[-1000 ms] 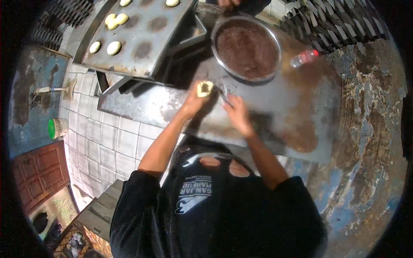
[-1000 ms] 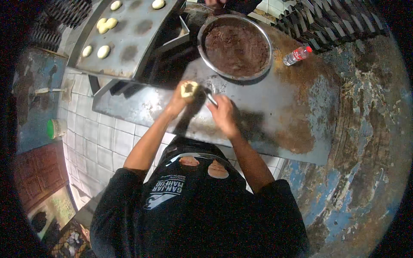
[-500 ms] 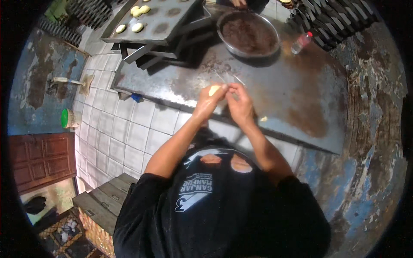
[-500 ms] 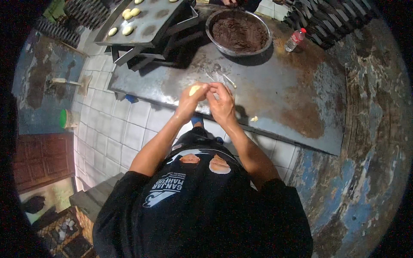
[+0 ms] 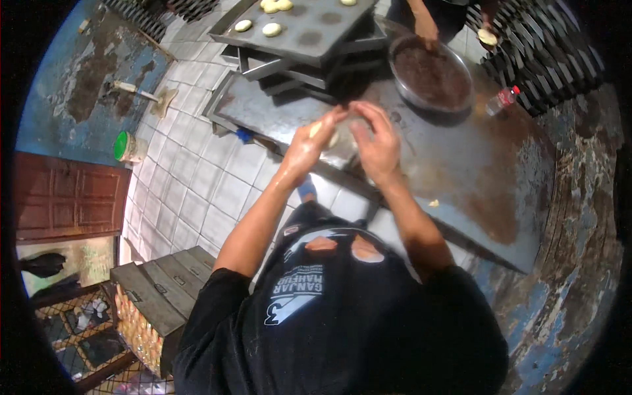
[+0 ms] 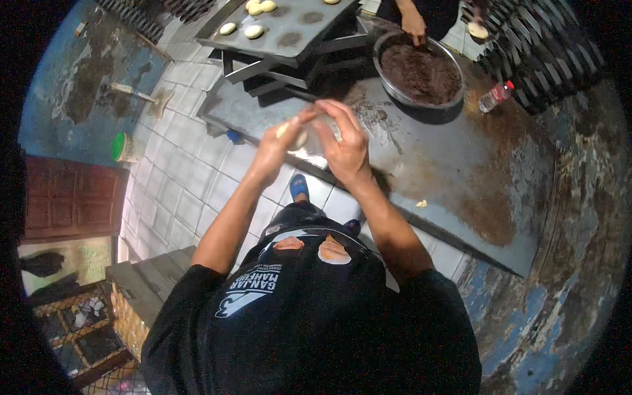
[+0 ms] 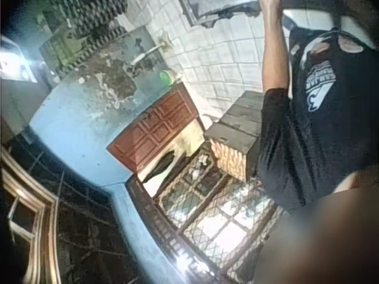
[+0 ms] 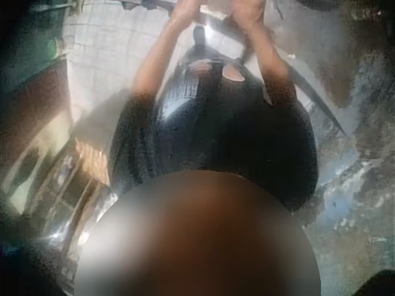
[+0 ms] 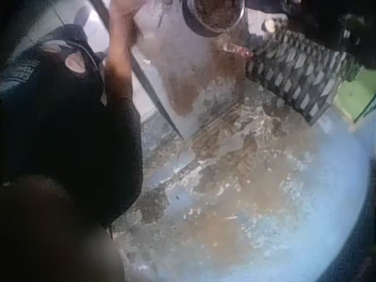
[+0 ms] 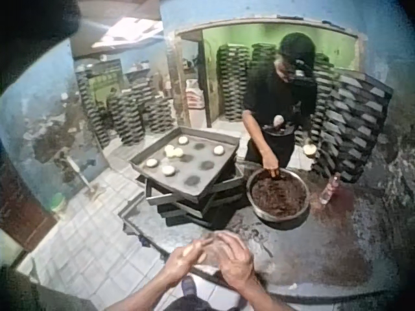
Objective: The person fills small pieces of dough with a dark filling from a bowl, rolls them into round buns by hand, and places them onto a metal baking tray.
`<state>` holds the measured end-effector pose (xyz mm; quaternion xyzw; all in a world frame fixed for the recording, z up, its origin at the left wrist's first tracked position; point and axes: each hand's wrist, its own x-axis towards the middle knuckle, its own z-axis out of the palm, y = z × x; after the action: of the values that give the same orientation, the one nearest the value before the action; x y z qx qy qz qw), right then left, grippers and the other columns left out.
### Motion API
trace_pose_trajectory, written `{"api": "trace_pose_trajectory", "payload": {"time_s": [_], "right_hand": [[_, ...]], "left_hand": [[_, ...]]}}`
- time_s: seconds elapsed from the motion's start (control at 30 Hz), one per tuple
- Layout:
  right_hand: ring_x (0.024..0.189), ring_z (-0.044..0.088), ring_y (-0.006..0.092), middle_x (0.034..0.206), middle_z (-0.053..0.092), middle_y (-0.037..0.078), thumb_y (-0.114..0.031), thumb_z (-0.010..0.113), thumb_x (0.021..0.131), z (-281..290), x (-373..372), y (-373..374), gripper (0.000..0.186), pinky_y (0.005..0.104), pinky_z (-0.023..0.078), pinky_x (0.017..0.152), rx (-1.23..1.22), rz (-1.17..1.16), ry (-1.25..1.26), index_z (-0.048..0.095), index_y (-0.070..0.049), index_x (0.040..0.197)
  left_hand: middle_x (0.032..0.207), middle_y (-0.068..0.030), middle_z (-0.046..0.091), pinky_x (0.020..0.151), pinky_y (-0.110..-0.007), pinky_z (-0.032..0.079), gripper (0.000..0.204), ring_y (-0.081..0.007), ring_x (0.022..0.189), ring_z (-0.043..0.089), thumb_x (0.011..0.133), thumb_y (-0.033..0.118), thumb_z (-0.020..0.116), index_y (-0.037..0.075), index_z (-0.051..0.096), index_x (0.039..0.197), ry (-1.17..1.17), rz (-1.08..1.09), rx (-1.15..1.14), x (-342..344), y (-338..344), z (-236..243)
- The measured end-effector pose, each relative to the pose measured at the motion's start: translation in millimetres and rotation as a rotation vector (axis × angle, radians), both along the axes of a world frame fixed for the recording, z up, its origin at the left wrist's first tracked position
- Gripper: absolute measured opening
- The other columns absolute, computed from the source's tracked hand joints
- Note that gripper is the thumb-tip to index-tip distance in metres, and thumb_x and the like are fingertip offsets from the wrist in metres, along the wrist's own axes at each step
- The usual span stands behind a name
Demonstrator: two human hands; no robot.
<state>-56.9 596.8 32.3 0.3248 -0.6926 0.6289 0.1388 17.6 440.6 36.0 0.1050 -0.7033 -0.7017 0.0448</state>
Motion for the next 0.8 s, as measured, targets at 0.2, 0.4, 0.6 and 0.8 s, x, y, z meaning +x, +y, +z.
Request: {"api": "trace_pose_trajectory", "payload": {"time_s": [0.2,0.4,0.6,0.8], "right_hand": [[0.101,0.064,0.0182,0.113,0.065,0.007,-0.029,0.067,0.101,-16.0,1.4,-96.5,0.035,0.0316,0.052,0.086,-0.110,0.207,-0.673,0.060,0.001,0.120],[0.088,0.066,0.0116,0.100,0.072,0.004,-0.022,0.061,0.102,54.6,-106.8,-185.3,0.023,0.0290,0.054,0.078,0.247,0.464,-0.954,0.068,-0.002,0.112],[0.122,0.057,0.0323,0.132,0.059,0.025,-0.040,0.061,0.099,9.3,-225.6,-254.8,0.054,0.0438,0.047,0.101,1.184,-0.109,0.006,0.057,0.005,0.128],[0.155,0.019,0.0361,0.165,0.021,0.027,-0.055,0.037,0.105,-14.5,-279.9,-285.2,0.076,0.0487,0.012,0.126,0.950,0.170,-0.323,0.032,0.002,0.156]], "left_hand": [[0.166,-0.0103,0.029,0.122,-0.042,0.022,0.066,-0.0242,0.152,0.024,0.109,0.055,0.033,0.013,0.035,0.160,0.302,-0.014,0.104,-36.5,-51.1,-7.1],[0.155,-0.0132,0.046,0.110,-0.031,0.041,0.056,-0.0214,0.137,0.049,0.106,0.024,0.056,0.001,0.040,0.155,0.242,0.185,0.327,-86.6,-150.1,-2.2],[0.142,-0.0134,0.059,0.107,-0.033,0.045,0.045,-0.0205,0.126,0.059,0.100,0.007,0.061,-0.002,0.052,0.143,0.247,0.220,0.343,-96.8,-258.2,-11.0],[0.126,-0.0121,0.066,0.091,-0.028,0.051,0.041,-0.0143,0.104,0.063,0.099,0.011,0.060,0.002,0.057,0.138,0.171,0.257,0.068,-80.5,-331.7,-33.3]]}}
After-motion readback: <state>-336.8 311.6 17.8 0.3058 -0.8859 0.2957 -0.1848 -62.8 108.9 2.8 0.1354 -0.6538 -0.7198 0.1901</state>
